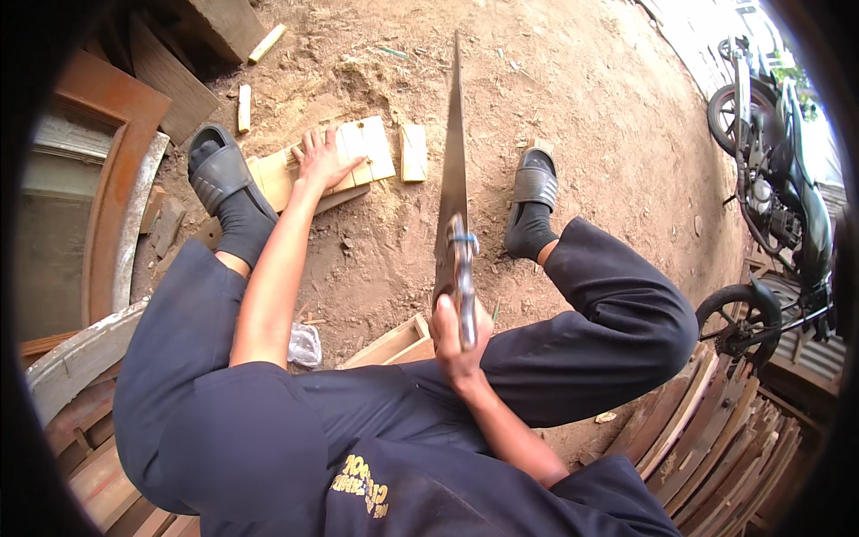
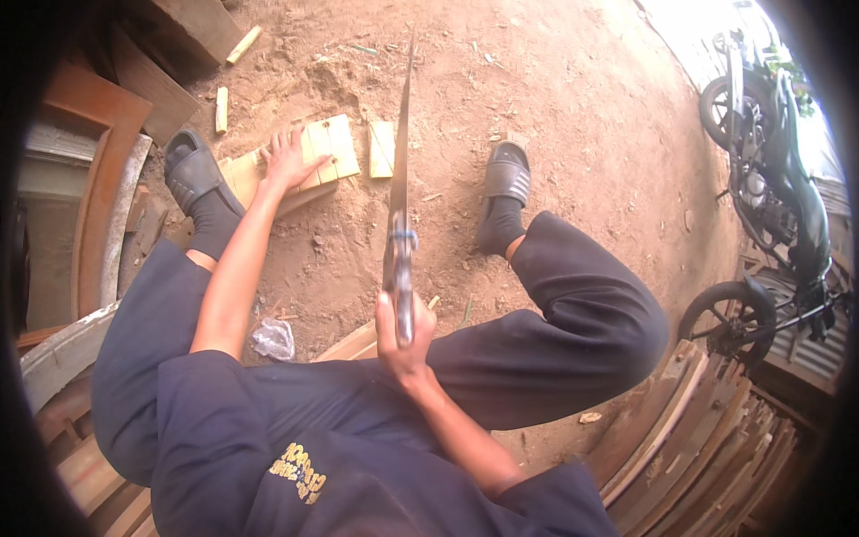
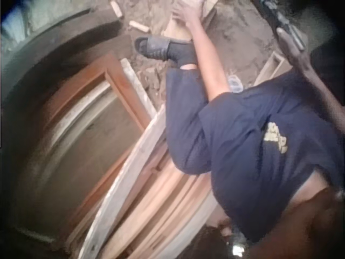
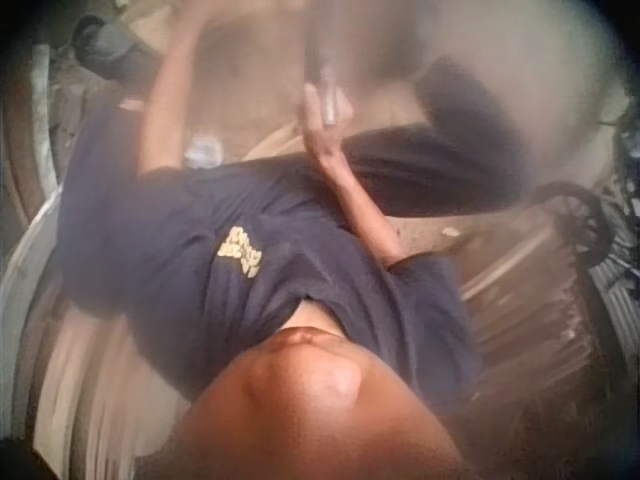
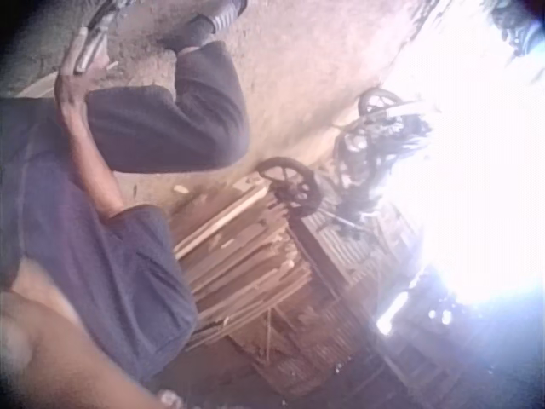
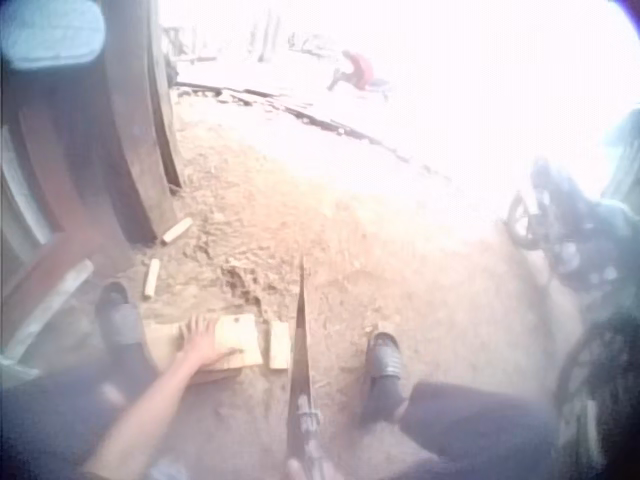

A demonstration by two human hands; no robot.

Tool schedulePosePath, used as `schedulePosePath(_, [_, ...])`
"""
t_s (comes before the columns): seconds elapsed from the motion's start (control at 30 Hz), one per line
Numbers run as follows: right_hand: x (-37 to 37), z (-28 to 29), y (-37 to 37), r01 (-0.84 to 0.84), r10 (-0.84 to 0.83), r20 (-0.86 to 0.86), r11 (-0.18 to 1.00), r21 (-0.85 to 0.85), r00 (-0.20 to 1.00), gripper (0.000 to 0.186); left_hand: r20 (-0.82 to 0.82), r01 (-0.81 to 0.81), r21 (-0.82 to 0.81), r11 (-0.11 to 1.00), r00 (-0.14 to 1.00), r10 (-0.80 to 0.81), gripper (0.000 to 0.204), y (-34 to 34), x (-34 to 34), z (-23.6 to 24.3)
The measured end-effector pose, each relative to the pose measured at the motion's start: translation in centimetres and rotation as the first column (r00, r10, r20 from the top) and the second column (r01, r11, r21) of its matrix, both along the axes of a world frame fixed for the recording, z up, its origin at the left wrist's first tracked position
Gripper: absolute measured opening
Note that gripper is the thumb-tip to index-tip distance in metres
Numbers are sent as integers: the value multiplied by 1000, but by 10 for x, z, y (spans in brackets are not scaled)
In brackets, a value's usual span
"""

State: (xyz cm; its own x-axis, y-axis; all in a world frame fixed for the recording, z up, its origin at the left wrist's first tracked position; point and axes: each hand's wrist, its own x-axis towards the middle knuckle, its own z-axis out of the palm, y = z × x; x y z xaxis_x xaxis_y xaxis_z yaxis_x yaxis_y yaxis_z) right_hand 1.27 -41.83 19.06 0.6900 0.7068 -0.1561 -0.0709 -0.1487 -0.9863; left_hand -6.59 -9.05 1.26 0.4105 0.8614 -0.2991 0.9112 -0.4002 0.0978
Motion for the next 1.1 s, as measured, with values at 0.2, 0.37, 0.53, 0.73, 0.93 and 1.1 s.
schedulePosePath(0.2, [-10,-43,-9,-57,1,-148,926,-374,989,24,92,48,139,989,994,-61,63,-4,-13,-23])
schedulePosePath(0.37, [-9,-44,-17,22,-109,-270,952,-304,957,23,63,83,172,981,993,-95,66,-5,-16,-25])
schedulePosePath(0.53, [-5,-4,-24,102,-120,-165,989,-111,979,19,72,60,192,980,995,-75,66,-7,-14,-29])
schedulePosePath(0.73, [-4,-20,-27,-63,-98,-380,920,-388,920,22,79,57,202,978,994,-75,67,-7,-16,-33])
schedulePosePath(0.93, [-10,-39,-31,-6,-112,-331,942,-336,937,21,70,45,160,986,996,-57,68,-10,-14,-25])
schedulePosePath(1.1, [-10,-26,-30,45,-140,-311,954,-296,940,21,113,8,154,988,993,-26,68,-9,-13,-22])
